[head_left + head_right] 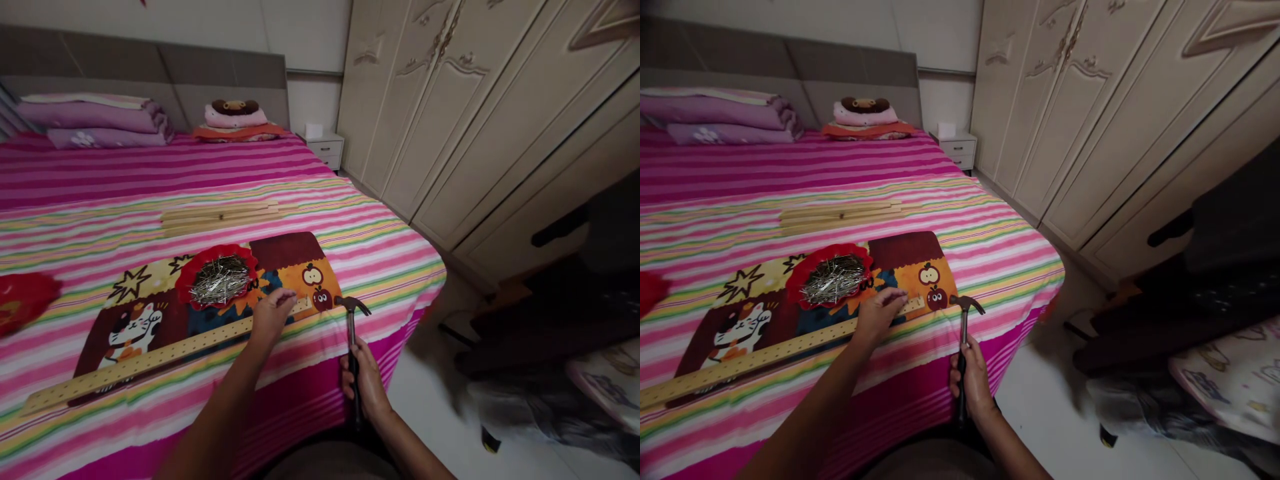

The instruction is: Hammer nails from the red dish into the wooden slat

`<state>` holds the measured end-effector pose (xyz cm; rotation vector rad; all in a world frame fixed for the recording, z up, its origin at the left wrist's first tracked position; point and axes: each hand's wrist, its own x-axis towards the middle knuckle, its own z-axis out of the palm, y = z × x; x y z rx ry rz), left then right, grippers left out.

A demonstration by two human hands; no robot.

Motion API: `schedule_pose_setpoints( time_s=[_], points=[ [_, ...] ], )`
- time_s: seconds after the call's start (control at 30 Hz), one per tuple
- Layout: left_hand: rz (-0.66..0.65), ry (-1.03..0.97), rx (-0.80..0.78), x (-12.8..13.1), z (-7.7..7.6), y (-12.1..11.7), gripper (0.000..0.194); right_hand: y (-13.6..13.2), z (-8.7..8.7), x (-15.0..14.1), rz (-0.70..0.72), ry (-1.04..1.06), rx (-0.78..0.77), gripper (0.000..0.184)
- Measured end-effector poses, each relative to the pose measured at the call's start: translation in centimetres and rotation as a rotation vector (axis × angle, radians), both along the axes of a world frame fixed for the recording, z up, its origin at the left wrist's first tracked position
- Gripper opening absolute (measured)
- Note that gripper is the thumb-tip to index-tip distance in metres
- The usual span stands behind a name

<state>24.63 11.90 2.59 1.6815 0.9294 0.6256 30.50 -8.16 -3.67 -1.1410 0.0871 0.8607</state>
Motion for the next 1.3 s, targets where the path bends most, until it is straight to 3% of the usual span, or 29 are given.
schedule_pose_setpoints(
  time_s=[0.43,0.8,0.93,1.17,1.3],
  points=[
    [0.002,0.022,0.111,0.5,-1.3,0.0,0.017,0.0,-0.2,0.1,-0.007,0.015,0.002,0.037],
    [-0.073,0.104,0.391,0.5,-1.9,-0.2,0.014,-0.1,0.2,-0.4,-0.002,-0.063,-0.038,0.051],
    [-0.068,0.11,0.433,0.4,-2.1,-0.3,0.014,-0.7,2.4,-0.4,0.065,-0.258,-0.145,0.056],
    [-0.053,0.153,0.467,0.5,-2.4,-0.2,0.015,0.1,9.1,1.6,0.345,-0.9,-0.225,0.043],
    [-0.067,0.139,0.496,0.6,-2.6,-0.3,0.015,1.3,10.8,2.4,0.436,-1.082,-0.239,0.047]
  ],
)
